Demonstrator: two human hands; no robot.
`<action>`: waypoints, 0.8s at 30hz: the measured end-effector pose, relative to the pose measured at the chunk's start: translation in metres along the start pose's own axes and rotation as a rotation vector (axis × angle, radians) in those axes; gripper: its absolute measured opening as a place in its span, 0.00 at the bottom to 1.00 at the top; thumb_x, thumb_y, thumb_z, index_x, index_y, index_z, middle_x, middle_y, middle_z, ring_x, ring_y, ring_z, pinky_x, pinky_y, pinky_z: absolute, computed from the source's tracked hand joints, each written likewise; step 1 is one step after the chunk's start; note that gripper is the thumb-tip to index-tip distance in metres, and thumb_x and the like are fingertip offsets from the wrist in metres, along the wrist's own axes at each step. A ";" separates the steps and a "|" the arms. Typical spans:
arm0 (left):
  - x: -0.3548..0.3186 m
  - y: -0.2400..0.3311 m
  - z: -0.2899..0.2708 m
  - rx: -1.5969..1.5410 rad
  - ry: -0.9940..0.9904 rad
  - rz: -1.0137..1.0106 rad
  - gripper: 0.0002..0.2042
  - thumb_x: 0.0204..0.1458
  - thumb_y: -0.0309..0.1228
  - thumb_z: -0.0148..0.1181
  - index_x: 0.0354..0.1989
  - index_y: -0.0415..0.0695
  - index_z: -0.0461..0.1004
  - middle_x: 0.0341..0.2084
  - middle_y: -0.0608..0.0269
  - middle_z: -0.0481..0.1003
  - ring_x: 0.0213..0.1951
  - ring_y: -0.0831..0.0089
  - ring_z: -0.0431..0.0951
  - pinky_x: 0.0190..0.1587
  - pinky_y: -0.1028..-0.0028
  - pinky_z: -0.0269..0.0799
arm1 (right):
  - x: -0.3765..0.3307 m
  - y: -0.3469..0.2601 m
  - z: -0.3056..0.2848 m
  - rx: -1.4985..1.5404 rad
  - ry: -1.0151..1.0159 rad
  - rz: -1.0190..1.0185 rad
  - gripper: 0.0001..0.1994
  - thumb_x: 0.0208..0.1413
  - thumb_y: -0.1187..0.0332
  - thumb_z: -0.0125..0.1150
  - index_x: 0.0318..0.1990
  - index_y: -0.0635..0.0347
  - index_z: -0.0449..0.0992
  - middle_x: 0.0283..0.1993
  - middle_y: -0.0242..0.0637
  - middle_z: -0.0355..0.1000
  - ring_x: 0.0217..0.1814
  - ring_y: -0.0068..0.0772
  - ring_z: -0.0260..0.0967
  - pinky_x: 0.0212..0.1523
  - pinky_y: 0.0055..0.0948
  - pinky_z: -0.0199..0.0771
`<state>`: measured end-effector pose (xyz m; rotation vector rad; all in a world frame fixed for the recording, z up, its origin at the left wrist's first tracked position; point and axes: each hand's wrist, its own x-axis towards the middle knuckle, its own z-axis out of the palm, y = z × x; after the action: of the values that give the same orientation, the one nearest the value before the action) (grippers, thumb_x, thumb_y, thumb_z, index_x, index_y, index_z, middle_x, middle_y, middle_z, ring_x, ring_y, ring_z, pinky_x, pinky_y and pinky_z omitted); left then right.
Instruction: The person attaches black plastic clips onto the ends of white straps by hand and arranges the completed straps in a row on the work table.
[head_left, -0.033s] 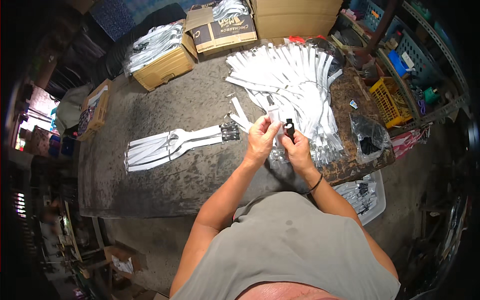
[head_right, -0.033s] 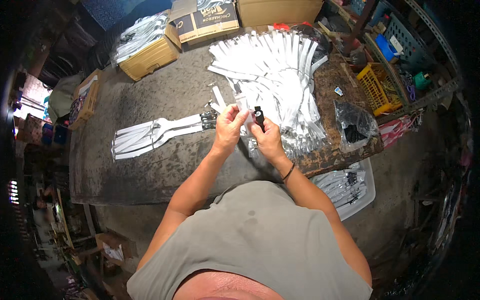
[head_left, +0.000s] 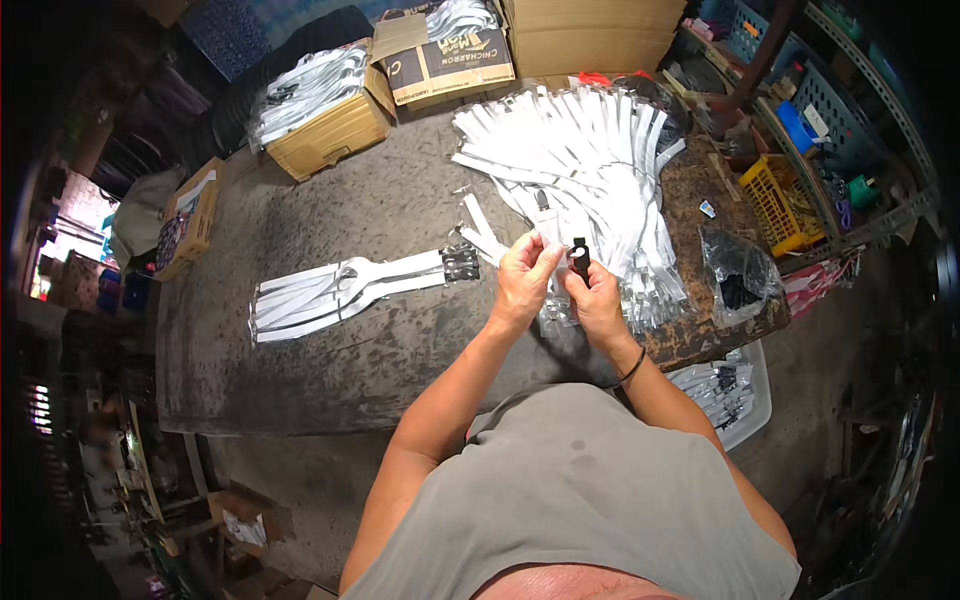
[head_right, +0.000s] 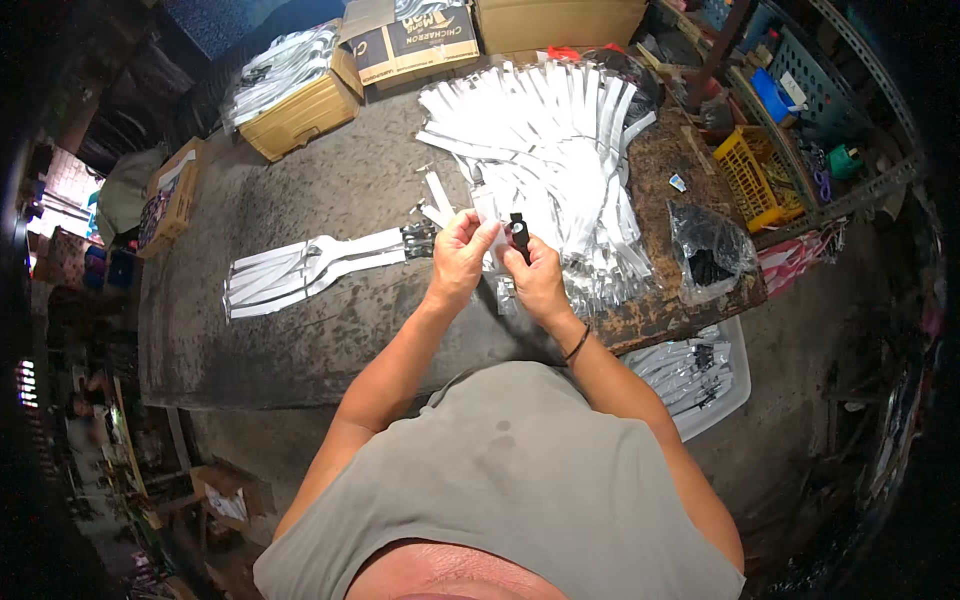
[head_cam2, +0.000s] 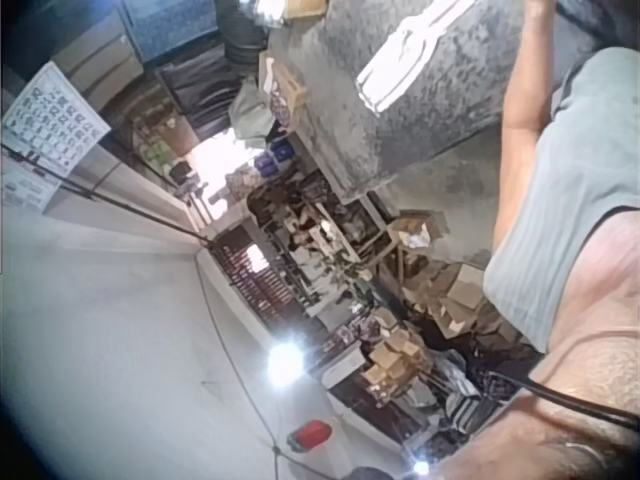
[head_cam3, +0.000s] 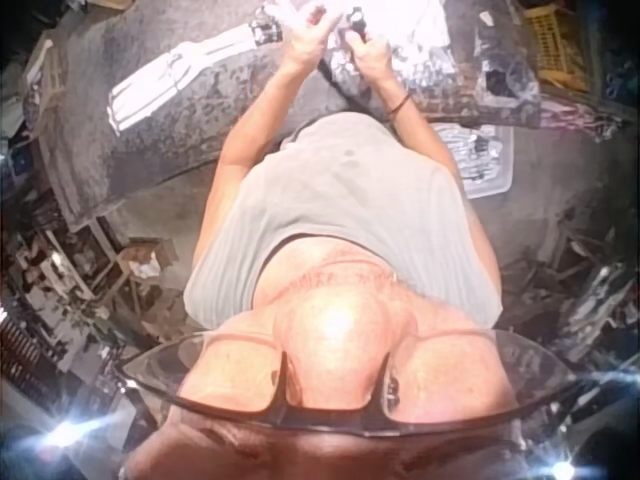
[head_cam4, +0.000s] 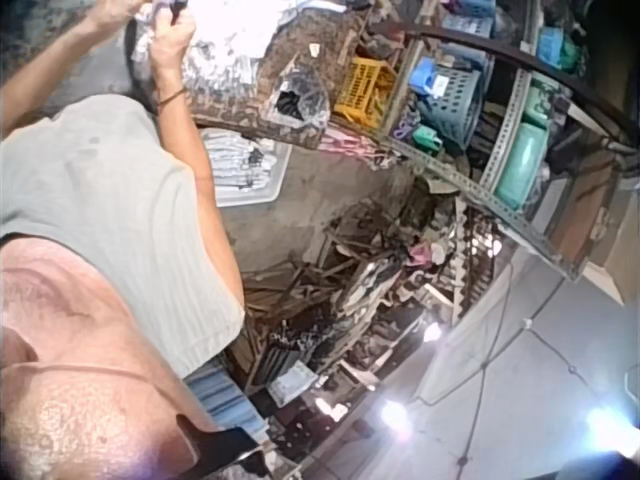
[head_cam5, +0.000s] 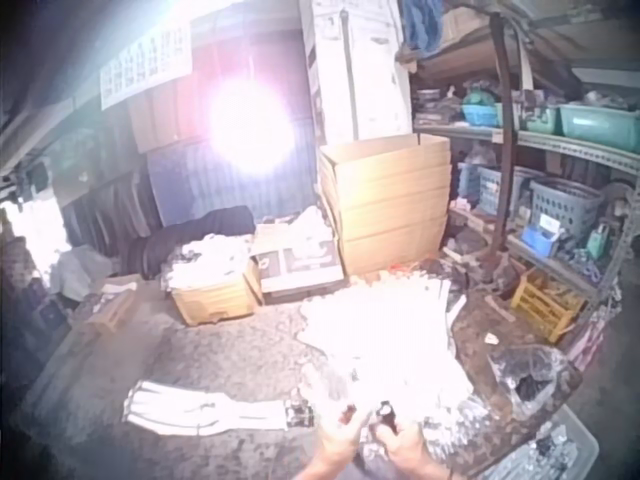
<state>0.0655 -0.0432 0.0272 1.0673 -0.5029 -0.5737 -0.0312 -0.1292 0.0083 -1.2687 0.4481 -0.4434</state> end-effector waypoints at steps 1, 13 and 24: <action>-0.002 0.000 0.000 0.008 -0.007 -0.004 0.05 0.55 0.27 0.55 0.36 0.39 0.70 0.31 0.66 0.75 0.33 0.81 0.73 0.39 0.80 0.68 | 0.000 0.002 -0.001 -0.006 -0.001 0.011 0.05 0.55 0.72 0.56 0.38 0.61 0.73 0.29 0.20 0.67 0.30 0.10 0.58 0.30 0.16 0.60; -0.012 0.004 -0.001 0.107 -0.095 -0.079 0.06 0.54 0.26 0.54 0.37 0.36 0.71 0.32 0.64 0.75 0.35 0.81 0.74 0.41 0.79 0.69 | 0.044 -0.090 -0.018 -0.416 -0.059 -0.206 0.11 0.55 0.62 0.57 0.32 0.62 0.74 0.22 0.22 0.64 0.24 0.11 0.55 0.24 0.17 0.56; -0.014 -0.008 -0.019 0.489 -0.110 0.102 0.11 0.49 0.33 0.60 0.36 0.39 0.72 0.42 0.56 0.70 0.43 0.75 0.70 0.39 0.76 0.68 | 0.060 -0.106 -0.003 -0.527 -0.218 -0.230 0.09 0.52 0.66 0.62 0.32 0.63 0.73 0.27 0.23 0.66 0.29 0.12 0.57 0.29 0.17 0.59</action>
<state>0.0659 -0.0245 0.0103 1.4682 -0.8159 -0.4289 0.0092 -0.1899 0.1055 -1.8708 0.2384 -0.3854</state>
